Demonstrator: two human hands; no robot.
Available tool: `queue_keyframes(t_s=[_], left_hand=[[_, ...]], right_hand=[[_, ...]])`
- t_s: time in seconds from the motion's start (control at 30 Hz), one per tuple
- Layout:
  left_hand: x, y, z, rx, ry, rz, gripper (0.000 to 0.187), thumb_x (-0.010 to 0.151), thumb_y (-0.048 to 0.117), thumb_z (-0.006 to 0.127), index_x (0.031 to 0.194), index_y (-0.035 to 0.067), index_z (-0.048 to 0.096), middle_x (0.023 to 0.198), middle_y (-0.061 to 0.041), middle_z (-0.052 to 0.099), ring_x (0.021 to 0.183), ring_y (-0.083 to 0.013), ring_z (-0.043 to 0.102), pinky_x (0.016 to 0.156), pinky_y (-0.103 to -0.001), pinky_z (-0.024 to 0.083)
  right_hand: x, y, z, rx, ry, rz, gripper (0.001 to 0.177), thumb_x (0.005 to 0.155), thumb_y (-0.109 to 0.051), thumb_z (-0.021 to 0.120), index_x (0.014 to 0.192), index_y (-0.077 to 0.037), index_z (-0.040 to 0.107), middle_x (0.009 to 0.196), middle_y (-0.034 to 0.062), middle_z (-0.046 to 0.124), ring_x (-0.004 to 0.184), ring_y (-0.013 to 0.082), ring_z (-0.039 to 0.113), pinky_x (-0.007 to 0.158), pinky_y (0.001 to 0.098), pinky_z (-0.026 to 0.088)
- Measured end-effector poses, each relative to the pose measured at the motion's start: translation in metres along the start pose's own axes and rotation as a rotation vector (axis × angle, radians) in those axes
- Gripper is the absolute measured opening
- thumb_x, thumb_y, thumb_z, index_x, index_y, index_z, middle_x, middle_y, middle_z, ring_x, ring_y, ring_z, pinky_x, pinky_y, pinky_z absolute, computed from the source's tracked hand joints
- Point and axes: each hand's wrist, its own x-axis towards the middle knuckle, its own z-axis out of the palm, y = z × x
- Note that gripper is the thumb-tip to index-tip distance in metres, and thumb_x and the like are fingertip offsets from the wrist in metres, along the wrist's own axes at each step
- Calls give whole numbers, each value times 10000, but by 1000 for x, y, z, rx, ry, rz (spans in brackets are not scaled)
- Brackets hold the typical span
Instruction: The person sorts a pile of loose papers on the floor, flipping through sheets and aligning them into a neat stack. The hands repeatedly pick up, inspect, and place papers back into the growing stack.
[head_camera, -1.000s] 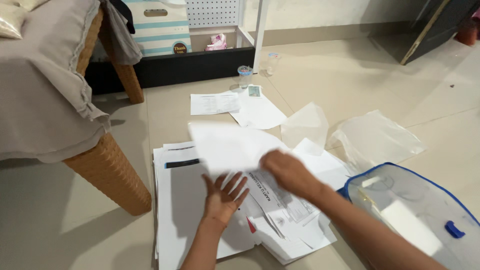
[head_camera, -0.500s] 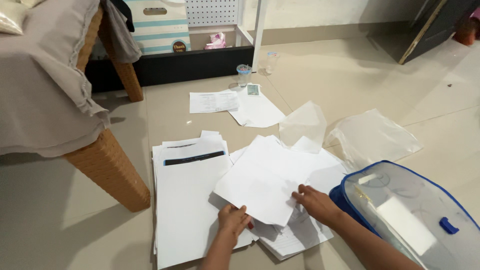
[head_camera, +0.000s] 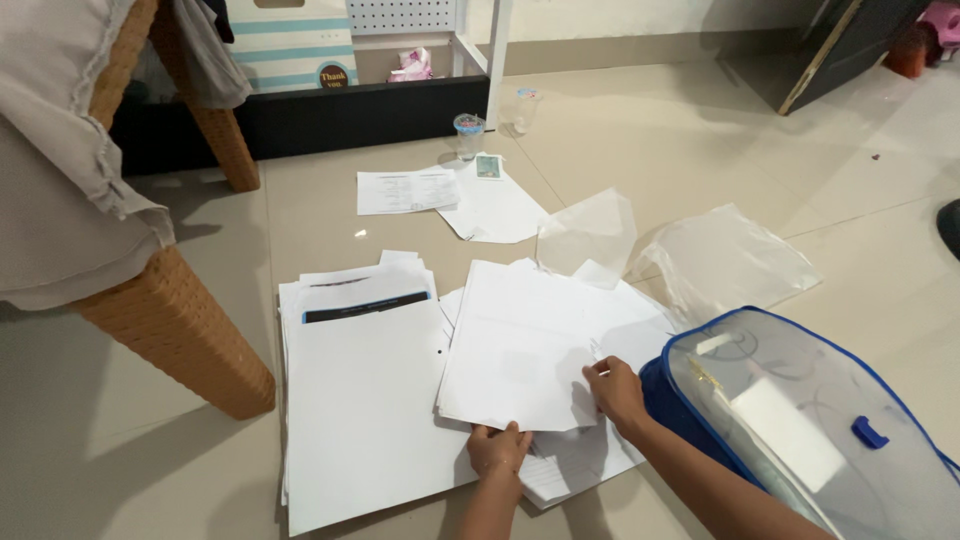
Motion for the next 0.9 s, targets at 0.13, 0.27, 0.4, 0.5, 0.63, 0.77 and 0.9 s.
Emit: queue_keyframes(t_s=[0.13,0.27,0.4,0.5,0.63,0.77,0.9], left_hand=[[-10,0,8,134,43,-65,278,934,-108,626,1210,-72,635,1141,-216,673,900,-312,748,797,-361,629],[-29,5,7,-81,-41,-158,328,913,-128,653,1233,-138,582,1140,-251,683,898,-340,756,778,-369,631],[-42,10,8,-54,-1,-270,456,933,-31,742,1265,-217,492,1135,-262,674,928,-334,772,781,-312,609],[-43,8,19,-133,-97,-199,343,927,-66,685,1222,-175,552,1099,-224,692,926,-326,766,797,-322,615],[-32,4,26,-218,-169,-111,214,977,-31,576,1153,-136,517,1084,-265,679,945,-359,754,825,-361,618],[-12,4,18,-151,-186,-102,189,1028,42,548,1128,-105,485,1127,-287,662,1000,-364,744,856,-352,609],[8,-4,7,-90,-286,-169,291,1055,149,493,1169,-117,522,1162,-287,689,991,-353,748,859,-381,619]], right_hand=[[5,8,-3,-83,77,-90,450,818,-177,794,1198,20,653,979,191,758,855,280,756,792,379,607],[1,3,-11,-168,81,-54,430,802,-158,803,1184,-20,665,988,168,766,888,306,761,827,403,590],[-18,-17,-24,-227,160,-141,276,830,-174,800,1012,-6,678,955,182,746,887,331,733,814,424,566],[-29,-36,-37,-275,248,-280,176,855,-129,754,927,-6,650,944,193,720,851,371,705,776,458,557],[-36,-51,-52,-385,320,-521,72,904,-67,654,942,-20,615,960,188,658,839,423,659,744,512,535],[-40,-57,-59,-582,286,-574,142,924,-47,578,1066,-52,595,1005,194,619,815,438,659,738,524,535],[-49,-62,-63,-578,359,-725,289,838,58,531,1078,-81,611,996,196,615,858,412,660,681,512,543]])
